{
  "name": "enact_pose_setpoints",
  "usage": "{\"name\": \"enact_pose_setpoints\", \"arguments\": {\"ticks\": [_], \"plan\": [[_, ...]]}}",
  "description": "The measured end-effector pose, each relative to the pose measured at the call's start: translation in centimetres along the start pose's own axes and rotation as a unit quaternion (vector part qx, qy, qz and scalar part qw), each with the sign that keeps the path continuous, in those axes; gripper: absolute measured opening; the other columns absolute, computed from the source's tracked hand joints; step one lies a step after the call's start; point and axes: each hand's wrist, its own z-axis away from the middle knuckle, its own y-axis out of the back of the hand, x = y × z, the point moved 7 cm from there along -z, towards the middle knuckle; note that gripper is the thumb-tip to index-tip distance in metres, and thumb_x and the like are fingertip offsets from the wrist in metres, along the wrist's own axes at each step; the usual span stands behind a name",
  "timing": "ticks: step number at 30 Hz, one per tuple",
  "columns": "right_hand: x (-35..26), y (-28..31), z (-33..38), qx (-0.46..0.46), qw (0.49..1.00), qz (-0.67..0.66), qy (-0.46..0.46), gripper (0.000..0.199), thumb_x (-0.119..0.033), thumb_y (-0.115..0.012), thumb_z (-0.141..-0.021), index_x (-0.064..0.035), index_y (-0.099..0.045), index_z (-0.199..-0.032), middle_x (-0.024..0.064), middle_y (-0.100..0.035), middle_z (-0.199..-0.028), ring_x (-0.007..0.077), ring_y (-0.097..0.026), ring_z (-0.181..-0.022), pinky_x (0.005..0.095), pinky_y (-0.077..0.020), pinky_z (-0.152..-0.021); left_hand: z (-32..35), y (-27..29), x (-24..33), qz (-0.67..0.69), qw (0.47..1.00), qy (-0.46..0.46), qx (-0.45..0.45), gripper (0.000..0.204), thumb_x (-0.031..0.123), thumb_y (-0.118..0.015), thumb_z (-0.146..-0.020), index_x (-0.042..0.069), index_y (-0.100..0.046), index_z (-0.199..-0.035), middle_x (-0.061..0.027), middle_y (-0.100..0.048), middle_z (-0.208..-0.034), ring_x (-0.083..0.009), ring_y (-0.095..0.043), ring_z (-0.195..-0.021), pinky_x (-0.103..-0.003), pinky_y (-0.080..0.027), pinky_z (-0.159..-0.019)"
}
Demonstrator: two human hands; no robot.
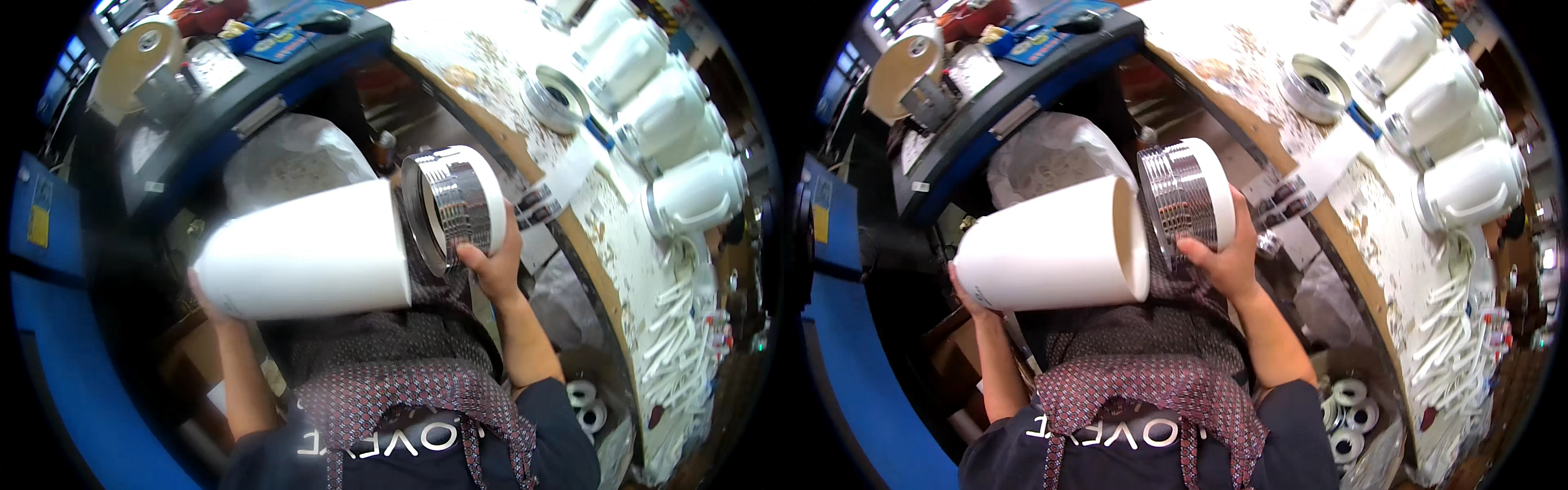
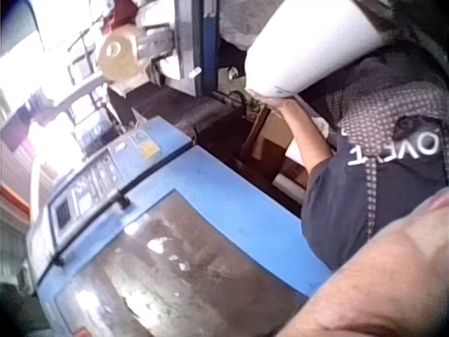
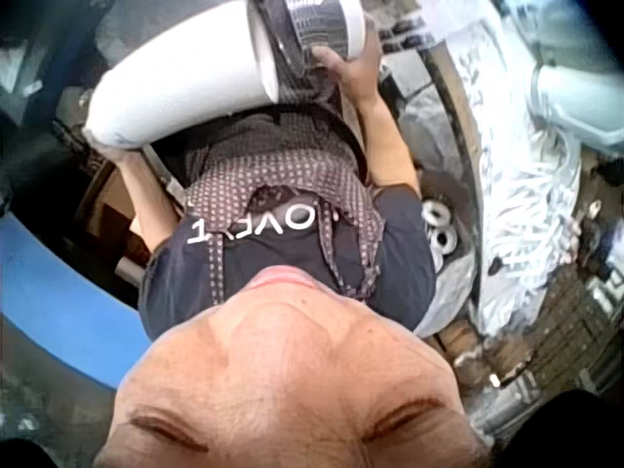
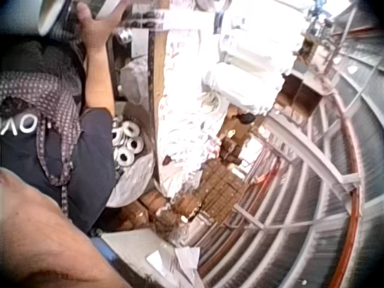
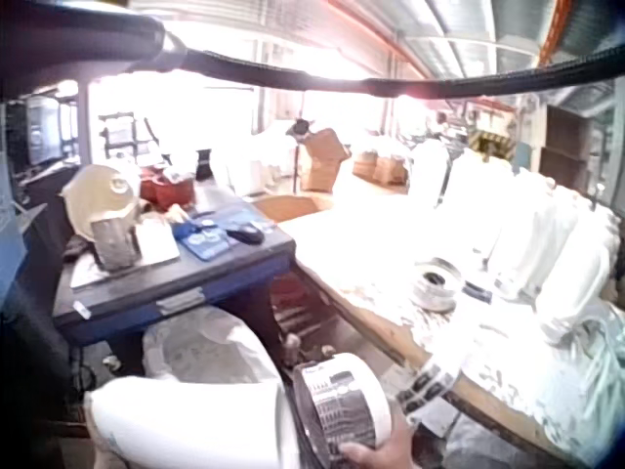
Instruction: The person assembles white plastic thermos bodies by inserting inner linings, attaching top handles, and applying labels to the exterior of the containers.
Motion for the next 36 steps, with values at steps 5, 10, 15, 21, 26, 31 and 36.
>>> {"name": "enact_pose_setpoints", "arguments": {"ticks": [5, 10, 15, 21, 26, 31, 36], "plan": [[-7.2, -4.5, -0.3, -0.030, 0.917, 0.267, 0.295, 0.090, -0.033, -0.089, -0.058, 0.0059, -0.049, -0.128, 0.0165, -0.058, -0.101, 0.0296, -0.055, -0.087, 0.0427, -0.0462, -0.078, 0.6, -0.4, -2.1, 0.094, 0.995, 0.042, -0.006, 0.051, 0.042, -0.031, -0.103, 0.001, -0.056, -0.123, -0.0138, -0.062, -0.120, -0.0259, -0.059, -0.108, -0.038, -0.048, -0.096], [-8.4, -6.5, 2.6, -0.116, 0.864, 0.300, 0.387, 0.094, -0.040, -0.091, -0.056, 0.0036, -0.049, -0.128, 0.0143, -0.058, -0.100, 0.0300, -0.054, -0.082, 0.0442, -0.0438, -0.073, 0.3, 0.4, -2.6, 0.154, 0.986, 0.069, -0.012, 0.050, 0.043, -0.033, -0.103, 0.002, -0.057, -0.120, -0.0128, -0.062, -0.117, -0.0255, -0.059, -0.105, -0.038, -0.049, -0.094], [-6.9, -6.0, 2.7, -0.086, 0.884, 0.268, 0.373, 0.090, -0.041, -0.091, -0.055, 0.0018, -0.051, -0.124, 0.0145, -0.058, -0.101, 0.0303, -0.055, -0.088, 0.0446, -0.0444, -0.075, 0.3, -0.2, -0.9, 0.103, 0.992, 0.045, 0.064, 0.047, 0.040, -0.034, -0.102, 0.002, -0.057, -0.118, -0.0130, -0.062, -0.115, -0.0245, -0.061, -0.102, -0.038, -0.052, -0.090], [-5.3, -3.9, -1.2, -0.038, 0.951, 0.155, 0.265, 0.083, -0.048, -0.087, -0.063, 0.0040, -0.054, -0.118, 0.0135, -0.060, -0.101, 0.0273, -0.057, -0.091, 0.0401, -0.0480, -0.080, 0.5, -4.3, 3.2, 0.024, 0.997, -0.047, 0.052, 0.047, 0.042, -0.036, -0.100, 0.002, -0.058, -0.113, -0.0124, -0.064, -0.108, -0.0225, -0.064, -0.095, -0.035, -0.055, -0.082], [-6.3, -5.1, -2.0, -0.033, 0.983, 0.079, 0.164, 0.104, -0.046, -0.085, -0.069, 0.0072, -0.033, -0.142, 0.0174, -0.057, -0.119, 0.0291, -0.059, -0.111, 0.0415, -0.0494, -0.092, 0.3, -4.7, 4.7, 0.044, 0.993, -0.106, 0.025, 0.041, 0.036, -0.038, -0.100, 0.003, -0.060, -0.110, -0.0110, -0.065, -0.105, -0.0219, -0.064, -0.095, -0.034, -0.055, -0.082], [-11.1, -9.0, 1.5, -0.093, 0.875, 0.253, 0.402, 0.109, -0.045, -0.088, -0.067, 0.0075, -0.030, -0.142, 0.0174, -0.059, -0.108, 0.0284, -0.062, -0.087, 0.0410, -0.0514, -0.073, -1.5, -3.9, 3.0, 0.019, 0.989, -0.099, -0.107, 0.048, 0.034, -0.035, -0.101, -0.002, -0.058, -0.124, -0.0130, -0.064, -0.119, -0.0260, -0.064, -0.105, -0.040, -0.054, -0.089], [-11.4, -9.4, 3.4, -0.147, 0.829, 0.263, 0.471, 0.109, -0.039, -0.092, -0.061, -0.0027, -0.029, -0.142, 0.0162, -0.060, -0.108, 0.0297, -0.061, -0.089, 0.0404, -0.0485, -0.072, -1.5, -2.5, 1.2, 0.093, 0.991, -0.045, -0.082, 0.049, 0.033, -0.032, -0.103, -0.003, -0.056, -0.128, -0.0159, -0.064, -0.121, -0.0276, -0.064, -0.106, -0.040, -0.053, -0.092]]}}
